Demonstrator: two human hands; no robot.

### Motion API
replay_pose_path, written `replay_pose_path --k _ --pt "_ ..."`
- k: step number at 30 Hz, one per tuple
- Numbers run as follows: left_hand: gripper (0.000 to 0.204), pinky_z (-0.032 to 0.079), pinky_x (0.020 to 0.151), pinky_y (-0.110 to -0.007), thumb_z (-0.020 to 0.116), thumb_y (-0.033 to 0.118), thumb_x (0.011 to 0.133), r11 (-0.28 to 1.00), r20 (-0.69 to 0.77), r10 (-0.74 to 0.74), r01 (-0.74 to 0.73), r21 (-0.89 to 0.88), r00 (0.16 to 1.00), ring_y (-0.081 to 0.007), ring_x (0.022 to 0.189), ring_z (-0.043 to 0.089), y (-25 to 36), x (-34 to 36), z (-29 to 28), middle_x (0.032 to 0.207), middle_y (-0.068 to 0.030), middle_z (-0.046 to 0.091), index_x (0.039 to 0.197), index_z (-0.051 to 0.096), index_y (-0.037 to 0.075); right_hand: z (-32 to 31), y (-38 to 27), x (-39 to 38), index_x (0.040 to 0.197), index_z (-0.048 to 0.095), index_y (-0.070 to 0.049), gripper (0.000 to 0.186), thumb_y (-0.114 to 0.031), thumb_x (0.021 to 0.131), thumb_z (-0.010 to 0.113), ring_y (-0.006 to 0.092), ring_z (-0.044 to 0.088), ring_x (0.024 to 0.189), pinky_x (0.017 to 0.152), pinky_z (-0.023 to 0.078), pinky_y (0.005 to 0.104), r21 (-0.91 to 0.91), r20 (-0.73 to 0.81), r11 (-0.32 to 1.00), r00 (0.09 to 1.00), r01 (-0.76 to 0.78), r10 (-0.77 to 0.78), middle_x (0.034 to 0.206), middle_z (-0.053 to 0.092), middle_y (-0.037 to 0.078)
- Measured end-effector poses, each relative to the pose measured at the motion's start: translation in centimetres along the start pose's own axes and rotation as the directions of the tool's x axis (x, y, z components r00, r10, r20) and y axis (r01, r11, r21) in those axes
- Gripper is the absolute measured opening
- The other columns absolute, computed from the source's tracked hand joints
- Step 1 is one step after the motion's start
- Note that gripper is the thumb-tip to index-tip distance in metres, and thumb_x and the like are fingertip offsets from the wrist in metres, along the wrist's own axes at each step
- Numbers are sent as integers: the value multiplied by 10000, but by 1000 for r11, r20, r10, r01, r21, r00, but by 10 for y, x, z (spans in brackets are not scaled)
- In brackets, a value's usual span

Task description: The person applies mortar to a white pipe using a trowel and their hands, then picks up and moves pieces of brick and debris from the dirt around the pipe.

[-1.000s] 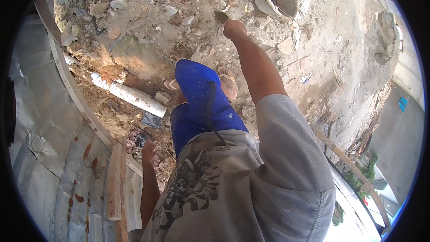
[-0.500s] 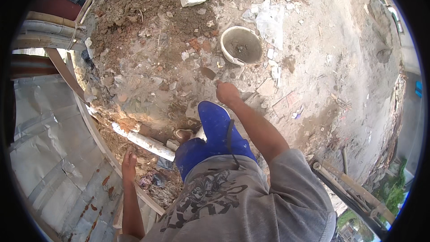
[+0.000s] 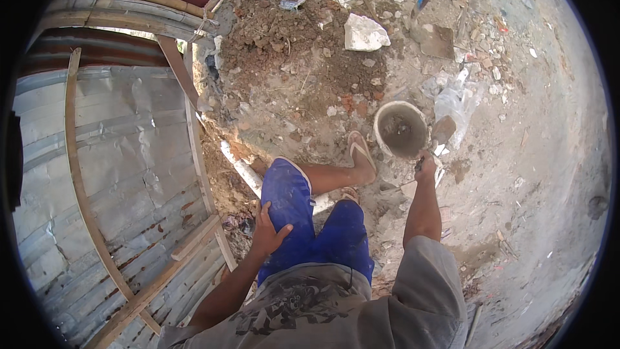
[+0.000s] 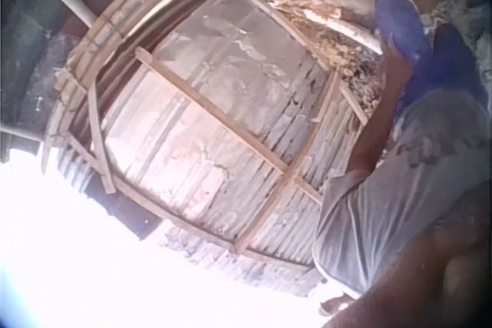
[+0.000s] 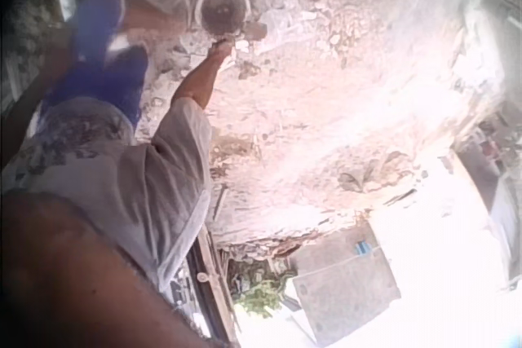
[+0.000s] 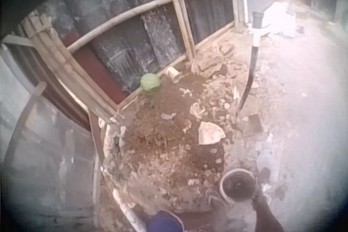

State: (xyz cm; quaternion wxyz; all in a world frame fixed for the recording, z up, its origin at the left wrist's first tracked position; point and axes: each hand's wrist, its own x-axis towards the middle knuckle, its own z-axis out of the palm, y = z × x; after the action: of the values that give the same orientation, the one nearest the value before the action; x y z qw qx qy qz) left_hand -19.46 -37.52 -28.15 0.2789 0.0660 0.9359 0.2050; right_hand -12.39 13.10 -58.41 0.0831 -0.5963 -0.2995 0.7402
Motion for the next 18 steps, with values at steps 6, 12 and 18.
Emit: replay_pose_path --k 6,12,18 --pt "1022 296 1083 -562 721 563 752 960 241 31 -96 263 970 -503 1362 246 92 81 -12 1497 -340 134 1461 186 57 105 -45 -74 923 587 -84 90 -92 834 600 154 589 642 671 558 352 -20 166 998 984 -62 64 720 571 19" --pt "949 373 1040 -556 698 543 780 937 400 -60 -86 338 915 -498 1313 305 184 123 -36 1491 -325 145 1437 237 36 196 -134 -151 927 605 -26 160 -19 775 656 212 641 698 731 583 377 -158 341 986 935 -47 100 801 627 94" --pt "969 390 1018 -558 679 552 792 944 440 -253 120 308 861 -490 1301 360 204 135 -33 1546 -298 90 1496 194 98 328 -210 -208 991 584 0 262 -10 747 678 180 608 679 595 499 288 -369 227 929 965 -40 132 844 600 73"
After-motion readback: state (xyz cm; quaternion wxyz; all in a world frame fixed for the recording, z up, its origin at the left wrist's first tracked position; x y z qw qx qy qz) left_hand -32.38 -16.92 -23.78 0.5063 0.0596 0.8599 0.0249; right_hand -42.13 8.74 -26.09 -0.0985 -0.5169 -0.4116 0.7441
